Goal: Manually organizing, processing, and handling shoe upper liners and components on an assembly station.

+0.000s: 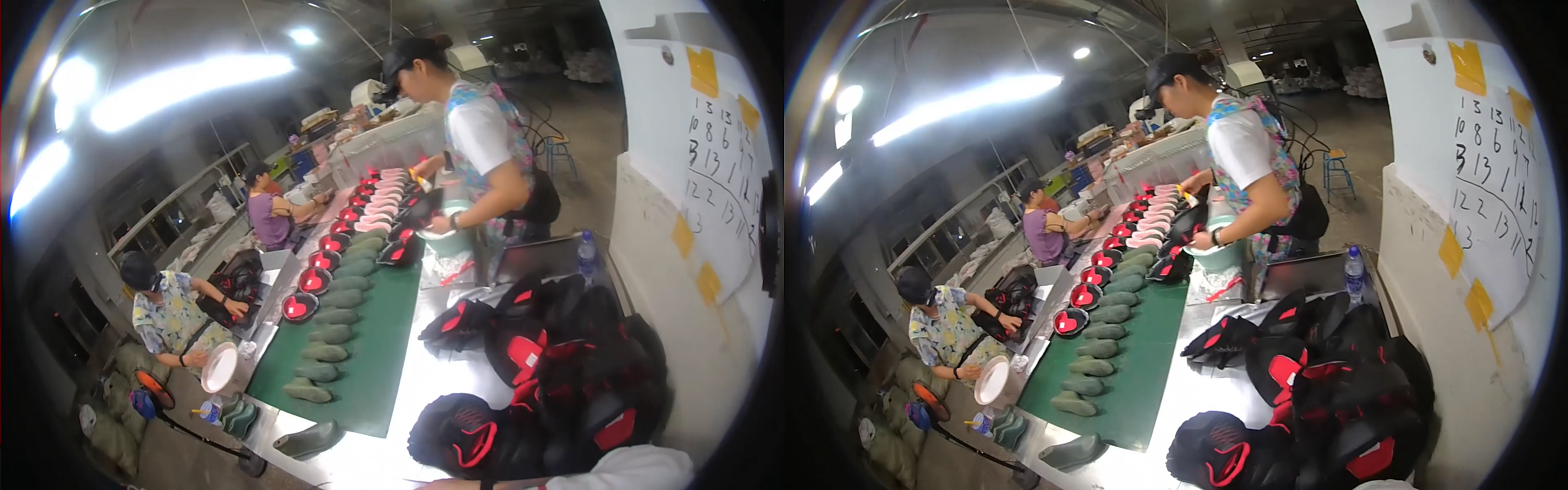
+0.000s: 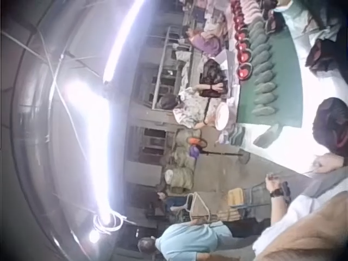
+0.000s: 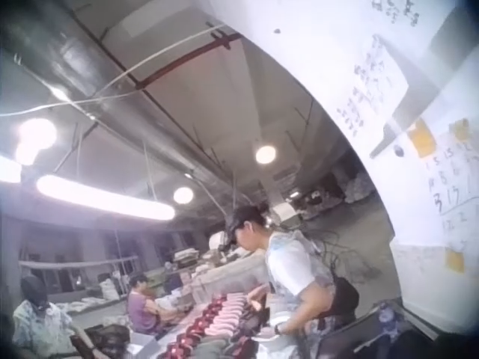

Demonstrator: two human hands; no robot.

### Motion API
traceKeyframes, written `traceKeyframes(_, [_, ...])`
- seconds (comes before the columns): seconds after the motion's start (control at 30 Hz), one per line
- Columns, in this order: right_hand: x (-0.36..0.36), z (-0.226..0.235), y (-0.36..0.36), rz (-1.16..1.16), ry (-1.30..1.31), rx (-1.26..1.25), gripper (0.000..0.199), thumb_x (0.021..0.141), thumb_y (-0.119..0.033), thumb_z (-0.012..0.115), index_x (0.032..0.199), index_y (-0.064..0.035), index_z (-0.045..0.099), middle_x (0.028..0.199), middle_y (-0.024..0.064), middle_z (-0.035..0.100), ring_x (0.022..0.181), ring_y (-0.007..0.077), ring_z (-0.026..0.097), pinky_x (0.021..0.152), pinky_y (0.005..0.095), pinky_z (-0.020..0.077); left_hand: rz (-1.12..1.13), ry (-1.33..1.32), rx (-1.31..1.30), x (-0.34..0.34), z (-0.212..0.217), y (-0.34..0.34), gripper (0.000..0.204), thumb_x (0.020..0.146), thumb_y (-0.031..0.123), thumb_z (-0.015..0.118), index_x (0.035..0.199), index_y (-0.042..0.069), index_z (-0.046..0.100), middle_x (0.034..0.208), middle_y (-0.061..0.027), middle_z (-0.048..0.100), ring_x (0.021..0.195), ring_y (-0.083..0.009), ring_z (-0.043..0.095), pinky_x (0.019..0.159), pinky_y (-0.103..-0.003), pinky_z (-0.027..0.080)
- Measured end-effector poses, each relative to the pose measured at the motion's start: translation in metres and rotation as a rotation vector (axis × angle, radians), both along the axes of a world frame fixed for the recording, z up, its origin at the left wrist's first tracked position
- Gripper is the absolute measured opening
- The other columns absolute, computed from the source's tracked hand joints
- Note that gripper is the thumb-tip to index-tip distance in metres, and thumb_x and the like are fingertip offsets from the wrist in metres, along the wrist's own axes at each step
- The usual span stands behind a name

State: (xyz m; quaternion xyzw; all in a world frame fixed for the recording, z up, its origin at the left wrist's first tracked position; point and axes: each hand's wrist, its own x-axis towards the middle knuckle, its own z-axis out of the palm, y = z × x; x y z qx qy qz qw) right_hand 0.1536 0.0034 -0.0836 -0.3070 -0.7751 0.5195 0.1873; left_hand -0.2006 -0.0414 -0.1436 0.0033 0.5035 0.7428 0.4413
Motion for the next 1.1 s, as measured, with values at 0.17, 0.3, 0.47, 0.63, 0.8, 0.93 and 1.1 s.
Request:
traceKeyframes(0.17, [-0.001, 0.001, 0.001, 0.178, 0.102, -0.030, 0.034, 0.077, -0.032, 0.054, 0.089, -0.0010, 0.062, 0.082, 0.0187, 0.062, 0.077, 0.0323, 0.060, 0.068, 0.0397, 0.0456, 0.209, 0.381, -0.052, -0.090, -0.057, -0.031, 0.032, 0.090, 0.026, 0.037, 0.106, 0.002, 0.051, 0.091, -0.0106, 0.057, 0.077, -0.0211, 0.052, 0.070, -0.031, 0.045])
traceKeyframes(0.3, [0.003, 0.011, -0.018, -0.037, 0.000, -0.003, 0.030, 0.074, -0.027, 0.053, 0.091, -0.0036, 0.062, 0.081, 0.0191, 0.062, 0.076, 0.0320, 0.060, 0.069, 0.0382, 0.0460, 0.025, 0.133, -0.173, -0.045, -0.028, -0.042, 0.033, 0.091, 0.021, 0.037, 0.115, 0.000, 0.045, 0.098, -0.0106, 0.055, 0.079, -0.0222, 0.052, 0.074, -0.033, 0.044])
traceKeyframes(0.47, [-0.008, 0.015, 0.004, -0.308, 0.215, 0.000, 0.021, 0.076, -0.014, 0.051, 0.091, -0.0017, 0.060, 0.076, 0.0155, 0.062, 0.058, 0.0231, 0.060, 0.056, 0.0309, 0.0468, -0.008, 0.287, -0.233, -0.036, -0.041, -0.035, 0.032, 0.089, 0.024, 0.043, 0.110, 0.001, 0.051, 0.087, -0.0065, 0.057, 0.076, -0.0166, 0.051, 0.064, -0.029, 0.042])
traceKeyframes(0.63, [-0.005, 0.043, -0.007, -0.618, 0.451, -0.411, 0.017, 0.076, -0.014, 0.054, 0.084, 0.0000, 0.060, 0.074, 0.0163, 0.060, 0.059, 0.0260, 0.059, 0.056, 0.0323, 0.0459, -0.082, 0.505, -0.268, -0.006, 0.002, -0.017, 0.029, 0.090, 0.024, 0.043, 0.110, 0.004, 0.051, 0.082, -0.0045, 0.056, 0.066, -0.0126, 0.050, 0.052, -0.023, 0.038])
traceKeyframes(0.8, [-0.005, -0.010, 0.000, -0.454, 0.188, 0.154, 0.035, 0.082, -0.022, 0.054, 0.110, -0.0023, 0.050, 0.093, 0.0089, 0.056, 0.073, 0.0194, 0.059, 0.066, 0.0312, 0.0456, -0.261, 0.650, -0.236, 0.024, -0.009, 0.000, 0.028, 0.090, 0.024, 0.043, 0.110, 0.006, 0.052, 0.077, -0.0028, 0.057, 0.061, -0.0093, 0.048, 0.049, -0.020, 0.036])
traceKeyframes(0.93, [-0.011, -0.026, -0.011, -0.088, -0.170, 0.217, 0.043, 0.081, -0.033, 0.053, 0.112, -0.0039, 0.050, 0.119, 0.0148, 0.043, 0.111, 0.0291, 0.043, 0.088, 0.0369, 0.0376, -0.690, 0.911, -0.116, 0.108, 0.048, 0.009, 0.024, 0.089, 0.018, 0.044, 0.104, 0.003, 0.056, 0.077, -0.0035, 0.061, 0.063, -0.0091, 0.050, 0.055, -0.022, 0.039])
traceKeyframes(1.1, [-0.010, 0.004, 0.001, -0.452, 0.143, 0.287, 0.045, 0.078, -0.028, 0.059, 0.114, -0.0029, 0.048, 0.108, 0.0146, 0.050, 0.103, 0.0271, 0.048, 0.086, 0.0341, 0.0392, -0.914, 0.837, 0.032, 0.174, 0.072, 0.033, 0.022, 0.088, 0.015, 0.046, 0.099, -0.002, 0.056, 0.079, -0.0058, 0.062, 0.069, -0.0102, 0.055, 0.058, -0.020, 0.041])
